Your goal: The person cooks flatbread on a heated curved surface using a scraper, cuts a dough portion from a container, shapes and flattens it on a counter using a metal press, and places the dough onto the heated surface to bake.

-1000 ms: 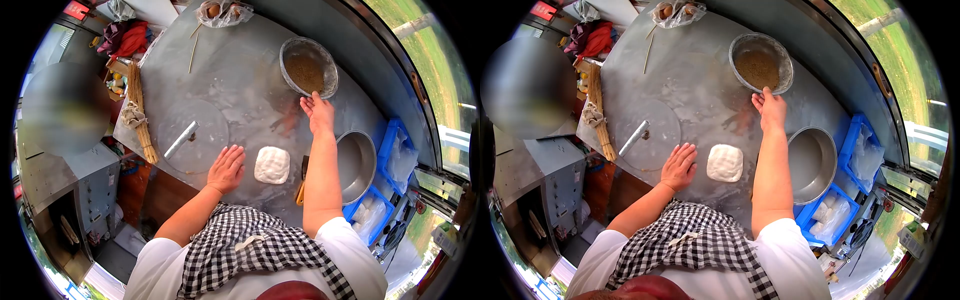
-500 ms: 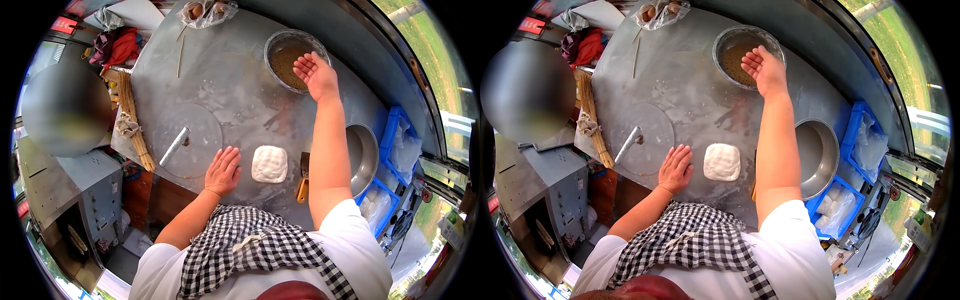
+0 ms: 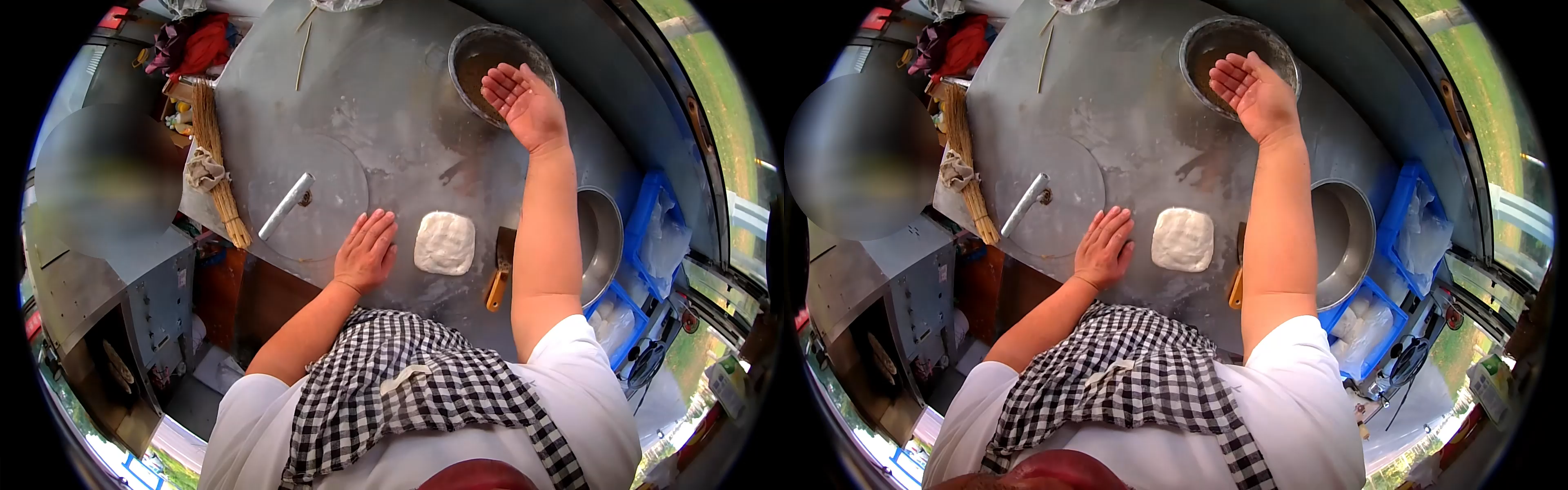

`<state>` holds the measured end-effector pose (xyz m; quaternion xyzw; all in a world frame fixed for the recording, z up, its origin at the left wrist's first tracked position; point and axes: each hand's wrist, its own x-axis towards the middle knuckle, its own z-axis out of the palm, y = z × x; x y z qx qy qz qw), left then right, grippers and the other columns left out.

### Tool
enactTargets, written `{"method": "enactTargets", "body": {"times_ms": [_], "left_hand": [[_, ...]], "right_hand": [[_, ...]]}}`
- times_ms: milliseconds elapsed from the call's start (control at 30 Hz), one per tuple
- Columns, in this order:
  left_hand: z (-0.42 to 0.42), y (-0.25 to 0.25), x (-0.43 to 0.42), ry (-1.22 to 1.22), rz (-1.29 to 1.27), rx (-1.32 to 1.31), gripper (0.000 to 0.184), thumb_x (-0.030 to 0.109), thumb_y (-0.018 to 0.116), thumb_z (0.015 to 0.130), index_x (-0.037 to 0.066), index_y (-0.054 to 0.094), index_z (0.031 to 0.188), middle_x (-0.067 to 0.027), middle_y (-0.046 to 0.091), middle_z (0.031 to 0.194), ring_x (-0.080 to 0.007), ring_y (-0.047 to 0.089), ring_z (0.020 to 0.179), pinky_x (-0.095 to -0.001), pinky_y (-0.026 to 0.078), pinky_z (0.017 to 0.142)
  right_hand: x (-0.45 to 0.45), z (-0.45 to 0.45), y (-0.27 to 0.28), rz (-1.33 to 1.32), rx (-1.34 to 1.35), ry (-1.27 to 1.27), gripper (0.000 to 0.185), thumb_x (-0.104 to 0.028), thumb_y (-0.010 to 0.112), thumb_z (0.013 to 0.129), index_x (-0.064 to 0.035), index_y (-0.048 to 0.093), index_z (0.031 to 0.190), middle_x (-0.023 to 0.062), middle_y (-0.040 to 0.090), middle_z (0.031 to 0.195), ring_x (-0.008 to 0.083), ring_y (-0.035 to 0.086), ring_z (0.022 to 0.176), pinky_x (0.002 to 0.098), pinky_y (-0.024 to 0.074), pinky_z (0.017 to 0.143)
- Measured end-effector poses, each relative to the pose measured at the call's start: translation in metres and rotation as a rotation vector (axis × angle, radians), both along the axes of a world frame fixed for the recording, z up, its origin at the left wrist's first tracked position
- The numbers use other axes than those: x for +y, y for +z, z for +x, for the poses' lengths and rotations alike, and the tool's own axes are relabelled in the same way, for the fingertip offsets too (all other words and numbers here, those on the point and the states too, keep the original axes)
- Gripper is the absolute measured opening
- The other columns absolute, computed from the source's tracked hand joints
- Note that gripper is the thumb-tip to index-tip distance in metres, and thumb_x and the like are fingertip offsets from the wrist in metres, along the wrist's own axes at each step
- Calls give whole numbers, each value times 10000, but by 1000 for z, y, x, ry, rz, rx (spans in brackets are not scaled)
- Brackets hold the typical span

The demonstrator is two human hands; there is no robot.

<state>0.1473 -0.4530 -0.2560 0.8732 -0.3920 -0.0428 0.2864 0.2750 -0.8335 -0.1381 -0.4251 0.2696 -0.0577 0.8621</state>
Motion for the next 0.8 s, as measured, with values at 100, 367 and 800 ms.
{"method": "enactTargets", "body": {"times_ms": [100, 367, 800], "left_hand": [[1, 2, -1, -4, -9, -26, 425, 169, 683, 921, 69, 641, 1332, -75, 578, 1512, -255, 486, 1467, -467, 336, 1260], [-2, 2, -3, 9, -15, -38, 413, 161, 686, 922, 75, 648, 1324, -65, 586, 1500, -254, 496, 1457, -467, 338, 1258], [-4, 2, -4, 6, -9, -63, 436, 154, 693, 932, 85, 634, 1359, -76, 588, 1497, -274, 503, 1446, -479, 346, 1246]], "right_hand": [[30, -63, 15, -44, 21, -1, 393, -286, 533, 1098, 79, 640, 1201, 209, 701, 1153, 331, 694, 1101, 464, 573, 1014], [126, -184, -41, 39, 391, 232, 422, -311, 536, 1106, 78, 645, 1225, 188, 730, 1145, 284, 732, 1049, 414, 590, 976], [131, -225, -53, 19, 367, -11, 403, -283, 511, 1113, 75, 612, 1266, 175, 718, 1168, 253, 716, 1050, 400, 591, 959]]}}
